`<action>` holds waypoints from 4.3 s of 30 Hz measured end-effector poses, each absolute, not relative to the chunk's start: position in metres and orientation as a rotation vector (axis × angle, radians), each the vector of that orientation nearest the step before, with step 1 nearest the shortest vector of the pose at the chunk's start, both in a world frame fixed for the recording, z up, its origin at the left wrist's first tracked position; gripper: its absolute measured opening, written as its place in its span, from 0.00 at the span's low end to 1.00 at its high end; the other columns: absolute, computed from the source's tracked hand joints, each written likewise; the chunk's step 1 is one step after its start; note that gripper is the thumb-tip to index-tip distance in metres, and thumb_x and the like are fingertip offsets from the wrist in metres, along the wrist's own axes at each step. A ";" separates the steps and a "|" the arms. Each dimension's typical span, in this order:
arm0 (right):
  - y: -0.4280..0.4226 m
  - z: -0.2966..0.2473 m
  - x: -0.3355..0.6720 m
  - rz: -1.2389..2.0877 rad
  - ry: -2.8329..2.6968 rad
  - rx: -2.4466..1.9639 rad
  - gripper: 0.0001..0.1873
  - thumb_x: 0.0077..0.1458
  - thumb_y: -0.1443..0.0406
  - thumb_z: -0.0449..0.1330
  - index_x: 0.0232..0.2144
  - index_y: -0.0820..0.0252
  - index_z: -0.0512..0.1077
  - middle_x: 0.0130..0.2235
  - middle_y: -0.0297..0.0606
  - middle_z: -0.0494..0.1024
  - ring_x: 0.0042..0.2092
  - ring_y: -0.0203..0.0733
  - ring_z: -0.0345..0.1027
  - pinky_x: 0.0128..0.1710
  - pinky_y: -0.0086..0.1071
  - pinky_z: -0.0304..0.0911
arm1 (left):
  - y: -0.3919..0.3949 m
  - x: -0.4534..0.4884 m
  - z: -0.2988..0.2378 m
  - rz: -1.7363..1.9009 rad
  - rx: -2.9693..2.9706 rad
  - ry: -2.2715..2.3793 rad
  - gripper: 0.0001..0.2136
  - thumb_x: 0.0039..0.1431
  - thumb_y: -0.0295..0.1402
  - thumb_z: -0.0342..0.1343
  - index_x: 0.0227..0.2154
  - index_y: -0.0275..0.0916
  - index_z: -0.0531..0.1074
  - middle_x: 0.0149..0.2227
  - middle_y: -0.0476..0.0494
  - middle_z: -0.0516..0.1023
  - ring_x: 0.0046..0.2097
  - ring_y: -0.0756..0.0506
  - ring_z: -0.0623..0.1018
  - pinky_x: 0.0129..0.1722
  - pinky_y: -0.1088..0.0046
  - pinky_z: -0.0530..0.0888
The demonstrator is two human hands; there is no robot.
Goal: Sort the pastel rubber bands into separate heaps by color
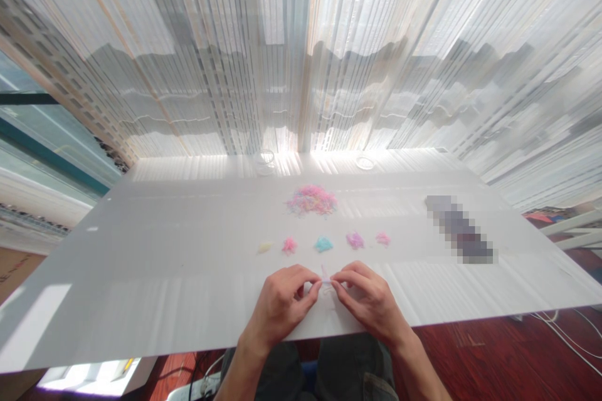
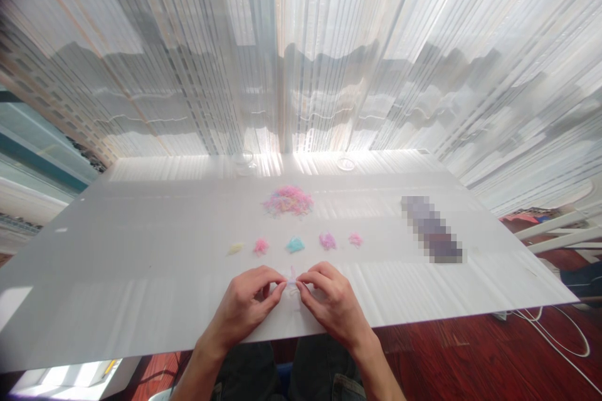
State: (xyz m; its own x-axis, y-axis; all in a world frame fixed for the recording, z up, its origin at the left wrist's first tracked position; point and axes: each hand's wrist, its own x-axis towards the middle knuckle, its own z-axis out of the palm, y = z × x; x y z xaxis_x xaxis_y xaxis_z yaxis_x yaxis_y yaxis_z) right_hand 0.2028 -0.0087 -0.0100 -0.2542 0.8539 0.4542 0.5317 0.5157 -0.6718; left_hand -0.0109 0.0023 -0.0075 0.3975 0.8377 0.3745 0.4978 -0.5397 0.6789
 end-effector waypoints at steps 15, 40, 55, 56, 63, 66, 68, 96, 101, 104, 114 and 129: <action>-0.006 -0.013 0.203 0.369 -1.839 -1.230 0.07 0.65 0.70 0.57 0.41 0.56 0.75 0.36 0.38 0.77 0.38 0.43 0.72 0.40 0.36 0.70 | 0.003 -0.012 -0.010 1.091 2.107 1.311 0.08 0.69 0.32 0.55 0.37 0.40 0.78 0.33 0.47 0.81 0.28 0.51 0.73 0.31 0.76 0.71; -0.006 -0.014 0.205 0.487 -1.822 -1.251 0.11 0.64 0.72 0.55 0.43 0.55 0.75 0.36 0.38 0.80 0.39 0.45 0.72 0.40 0.38 0.69 | 0.041 0.023 0.014 0.792 2.208 1.845 0.04 0.62 0.33 0.63 0.36 0.46 0.83 0.18 0.54 0.77 0.22 0.48 0.76 0.23 0.75 0.60; -0.006 -0.013 0.205 0.494 -1.851 -1.259 0.10 0.64 0.72 0.56 0.43 0.56 0.75 0.35 0.38 0.79 0.38 0.45 0.72 0.40 0.38 0.68 | 0.024 0.009 0.009 0.813 2.209 1.748 0.07 0.63 0.31 0.61 0.41 0.45 0.82 0.24 0.53 0.81 0.24 0.49 0.77 0.26 0.75 0.67; -0.006 -0.012 0.205 0.484 -1.863 -1.255 0.10 0.64 0.72 0.56 0.42 0.56 0.75 0.35 0.38 0.79 0.38 0.45 0.72 0.40 0.38 0.68 | 0.020 0.005 0.008 0.817 2.225 1.672 0.07 0.64 0.32 0.60 0.42 0.44 0.81 0.26 0.53 0.81 0.24 0.49 0.77 0.28 0.75 0.69; -0.006 -0.013 0.203 0.411 -1.966 -1.231 0.08 0.65 0.69 0.57 0.42 0.55 0.75 0.37 0.40 0.78 0.40 0.46 0.71 0.42 0.41 0.69 | 0.009 0.000 -0.004 0.849 2.385 1.448 0.09 0.68 0.29 0.53 0.45 0.41 0.78 0.36 0.45 0.79 0.38 0.45 0.79 0.39 0.70 0.76; -0.006 -0.014 0.203 0.410 -1.984 -1.239 0.07 0.66 0.69 0.58 0.43 0.55 0.75 0.38 0.40 0.77 0.41 0.47 0.71 0.43 0.41 0.69 | 0.011 0.005 -0.010 0.833 2.421 1.459 0.10 0.68 0.28 0.52 0.47 0.41 0.77 0.38 0.44 0.78 0.38 0.45 0.78 0.38 0.70 0.75; -0.006 -0.014 0.202 0.416 -2.004 -1.243 0.08 0.66 0.69 0.57 0.43 0.55 0.75 0.38 0.40 0.77 0.41 0.47 0.71 0.43 0.42 0.69 | 0.012 0.008 -0.013 0.847 2.443 1.462 0.10 0.68 0.27 0.53 0.47 0.41 0.77 0.38 0.44 0.78 0.38 0.45 0.78 0.38 0.69 0.74; -0.004 -0.020 0.203 0.419 -1.993 -1.264 0.05 0.67 0.68 0.58 0.43 0.56 0.75 0.37 0.39 0.76 0.40 0.46 0.69 0.42 0.40 0.66 | 0.010 0.008 -0.015 0.946 2.331 1.390 0.03 0.67 0.28 0.58 0.40 0.41 0.76 0.38 0.48 0.80 0.36 0.45 0.78 0.37 0.67 0.70; -0.003 -0.020 0.203 0.403 -1.991 -1.255 0.05 0.67 0.67 0.58 0.43 0.57 0.75 0.36 0.38 0.76 0.40 0.46 0.70 0.42 0.40 0.67 | 0.009 0.008 -0.013 1.010 2.255 1.313 0.04 0.68 0.28 0.57 0.40 0.41 0.76 0.38 0.47 0.80 0.36 0.46 0.78 0.37 0.70 0.71; -0.003 -0.021 0.203 0.398 -1.987 -1.251 0.05 0.67 0.67 0.58 0.43 0.57 0.75 0.36 0.38 0.76 0.39 0.45 0.70 0.41 0.39 0.67 | 0.009 0.008 -0.011 1.059 2.222 1.260 0.04 0.69 0.29 0.57 0.40 0.41 0.76 0.37 0.47 0.80 0.36 0.47 0.78 0.36 0.72 0.72; -0.005 -0.018 0.204 0.413 -1.949 -1.223 0.06 0.68 0.66 0.59 0.44 0.56 0.75 0.35 0.38 0.76 0.39 0.43 0.72 0.40 0.37 0.69 | 0.007 0.006 -0.012 1.159 2.181 1.149 0.04 0.69 0.29 0.57 0.42 0.42 0.77 0.36 0.47 0.79 0.36 0.48 0.76 0.35 0.74 0.73; -0.006 -0.014 0.203 0.472 -1.906 -1.231 0.06 0.68 0.66 0.58 0.40 0.55 0.76 0.34 0.37 0.76 0.36 0.41 0.72 0.38 0.33 0.69 | 0.006 0.006 -0.012 1.090 2.252 1.170 0.08 0.69 0.32 0.57 0.49 0.40 0.73 0.40 0.46 0.82 0.29 0.50 0.75 0.35 0.71 0.74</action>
State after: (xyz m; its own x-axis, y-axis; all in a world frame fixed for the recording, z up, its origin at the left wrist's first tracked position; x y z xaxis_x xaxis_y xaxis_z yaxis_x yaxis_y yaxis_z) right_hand 0.2030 -0.0065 -0.0145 -0.2054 0.8829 0.4222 0.5841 0.4567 -0.6710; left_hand 0.0064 0.0063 -0.0120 0.3532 0.8125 0.4638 0.5198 -0.5826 0.6248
